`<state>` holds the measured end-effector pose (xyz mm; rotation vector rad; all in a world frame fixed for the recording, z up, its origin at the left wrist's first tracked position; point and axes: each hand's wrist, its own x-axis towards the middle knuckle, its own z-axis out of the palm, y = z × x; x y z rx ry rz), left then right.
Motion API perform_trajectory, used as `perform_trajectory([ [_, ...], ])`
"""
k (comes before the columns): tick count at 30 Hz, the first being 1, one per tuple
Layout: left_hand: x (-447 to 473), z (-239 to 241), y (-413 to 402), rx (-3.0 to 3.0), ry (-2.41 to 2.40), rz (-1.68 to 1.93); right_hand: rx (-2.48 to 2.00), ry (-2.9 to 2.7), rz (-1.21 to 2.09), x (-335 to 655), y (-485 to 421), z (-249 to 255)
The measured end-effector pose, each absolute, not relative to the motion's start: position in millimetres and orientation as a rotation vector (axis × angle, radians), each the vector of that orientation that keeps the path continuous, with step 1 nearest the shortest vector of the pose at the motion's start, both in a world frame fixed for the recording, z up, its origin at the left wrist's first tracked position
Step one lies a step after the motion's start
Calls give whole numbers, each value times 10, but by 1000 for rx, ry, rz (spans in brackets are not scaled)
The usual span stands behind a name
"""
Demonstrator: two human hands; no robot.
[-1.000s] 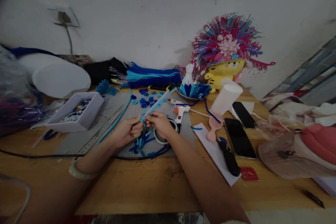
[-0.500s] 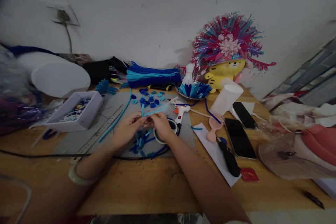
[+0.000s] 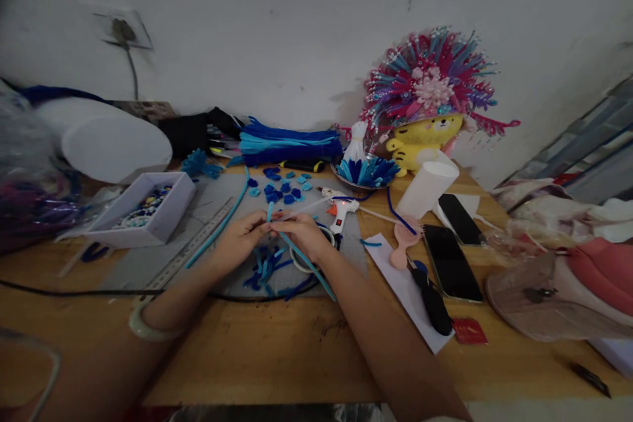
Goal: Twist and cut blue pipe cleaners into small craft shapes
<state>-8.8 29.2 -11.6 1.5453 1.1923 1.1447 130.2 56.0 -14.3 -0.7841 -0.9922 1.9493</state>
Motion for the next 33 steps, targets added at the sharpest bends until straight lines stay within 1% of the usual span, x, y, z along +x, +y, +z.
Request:
perform_trajectory([
  [5,-60,-88,298,1033,1016,1186,-783,-1058,1885,1273,541,-198],
  [10,-95,-101,305,848,908,1100,-877,-1144,1687,1234,541,-252],
  [16,-142,-101,321,767,827,986,-1052,-1343,1277,1221,520,-250],
  [23,-114,-52,294,587,769,937,-975,-1806,699,1304,487,-187],
  [30,-105,-24,277,538,756,889,-1132,-1896,340,1349,462,-174],
  [33,-109,-13,277,526,752,902,-1146,-1989,236,1339,431,-169],
])
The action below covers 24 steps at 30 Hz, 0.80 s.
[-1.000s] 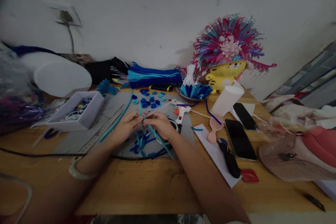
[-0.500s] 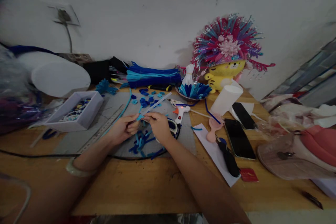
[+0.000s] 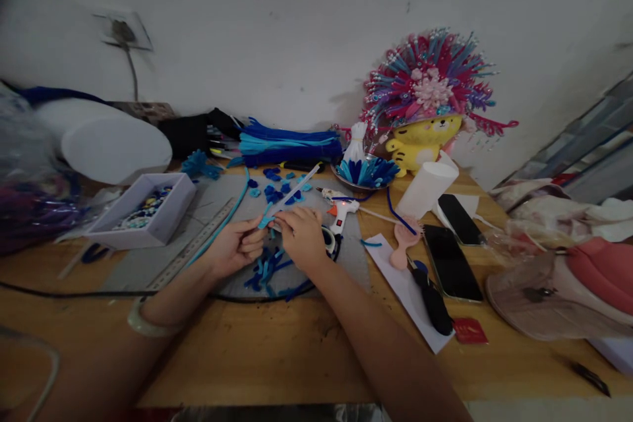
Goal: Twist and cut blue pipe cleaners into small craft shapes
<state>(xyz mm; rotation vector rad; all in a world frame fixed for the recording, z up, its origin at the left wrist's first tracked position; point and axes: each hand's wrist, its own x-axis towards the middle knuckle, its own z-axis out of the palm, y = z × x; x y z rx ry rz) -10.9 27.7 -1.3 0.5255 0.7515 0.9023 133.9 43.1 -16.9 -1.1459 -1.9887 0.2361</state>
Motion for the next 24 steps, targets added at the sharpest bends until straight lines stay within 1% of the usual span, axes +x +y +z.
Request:
perform_trajectory([
  [10,-86,-29,244,645,717,861,-1033,-1968,258,1346,410,-179],
  [15,-39,-35,254,867,850,1077,-1027,-1859,381,1330,409,-188],
  [17,-37,-46,264,1057,984,1159,-1041,-1787,543,1328,419,-204],
  [19,-45,-63,270,1309,1108,1177,-1086,-1685,803,1324,438,-212],
  [22,-68,-79,266,1688,1257,1103,-1223,-1488,1216,1316,478,-188],
  [24,-82,-76,256,1849,1319,1039,-1301,-1447,1390,1316,503,-150],
])
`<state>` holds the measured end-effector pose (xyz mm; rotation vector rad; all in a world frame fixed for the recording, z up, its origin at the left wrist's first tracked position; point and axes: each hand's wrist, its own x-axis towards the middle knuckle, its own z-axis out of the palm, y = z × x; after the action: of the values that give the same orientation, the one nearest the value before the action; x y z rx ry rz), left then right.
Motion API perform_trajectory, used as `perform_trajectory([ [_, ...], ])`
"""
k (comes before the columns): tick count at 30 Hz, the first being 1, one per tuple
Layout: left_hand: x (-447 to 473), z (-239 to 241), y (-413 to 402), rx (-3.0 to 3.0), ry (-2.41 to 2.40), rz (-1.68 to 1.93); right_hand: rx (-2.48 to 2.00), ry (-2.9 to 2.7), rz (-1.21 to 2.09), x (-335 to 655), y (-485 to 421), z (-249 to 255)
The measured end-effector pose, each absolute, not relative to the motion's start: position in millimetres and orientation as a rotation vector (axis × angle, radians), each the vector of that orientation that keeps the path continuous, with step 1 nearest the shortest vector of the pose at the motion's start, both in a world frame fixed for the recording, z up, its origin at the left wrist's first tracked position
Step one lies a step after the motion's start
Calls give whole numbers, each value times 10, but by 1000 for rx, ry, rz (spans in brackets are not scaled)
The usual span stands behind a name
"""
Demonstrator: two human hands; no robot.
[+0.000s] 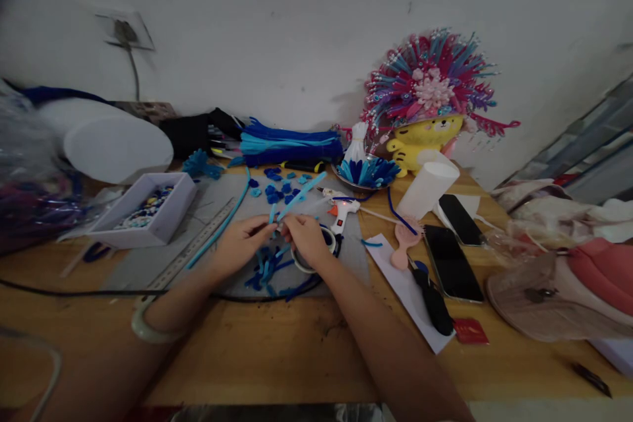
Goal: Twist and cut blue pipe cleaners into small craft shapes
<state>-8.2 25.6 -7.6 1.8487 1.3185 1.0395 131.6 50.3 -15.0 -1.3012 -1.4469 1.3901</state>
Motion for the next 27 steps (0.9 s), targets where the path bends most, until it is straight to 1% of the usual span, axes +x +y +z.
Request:
perform_trajectory([
  [2,-94,-68,249,1933,1325,997,-1294,-1490,1481,1332,520,-110],
  [6,-116,-89,264,1928,1270,1013,-1124,-1622,1560,1399,534,-80],
  [8,-119,-117,283,1809,1230,1068,-1078,-1657,1578,1427,534,-92],
  [12,-95,-145,307,1358,1079,1150,-1025,-1684,1554,1444,535,-125],
  [14,-76,-137,303,1178,1004,1169,-1038,-1732,1441,1445,538,-128],
  [18,-62,-113,279,990,877,1121,-1031,-1909,974,1470,539,-91],
  [21,-77,-108,272,900,791,1025,-1031,-2013,723,1491,518,-49],
  [25,-93,-108,271,845,743,969,-1054,-2083,582,1487,482,-15],
  [27,-93,-103,267,851,745,964,-1003,-2041,601,1471,476,-20],
])
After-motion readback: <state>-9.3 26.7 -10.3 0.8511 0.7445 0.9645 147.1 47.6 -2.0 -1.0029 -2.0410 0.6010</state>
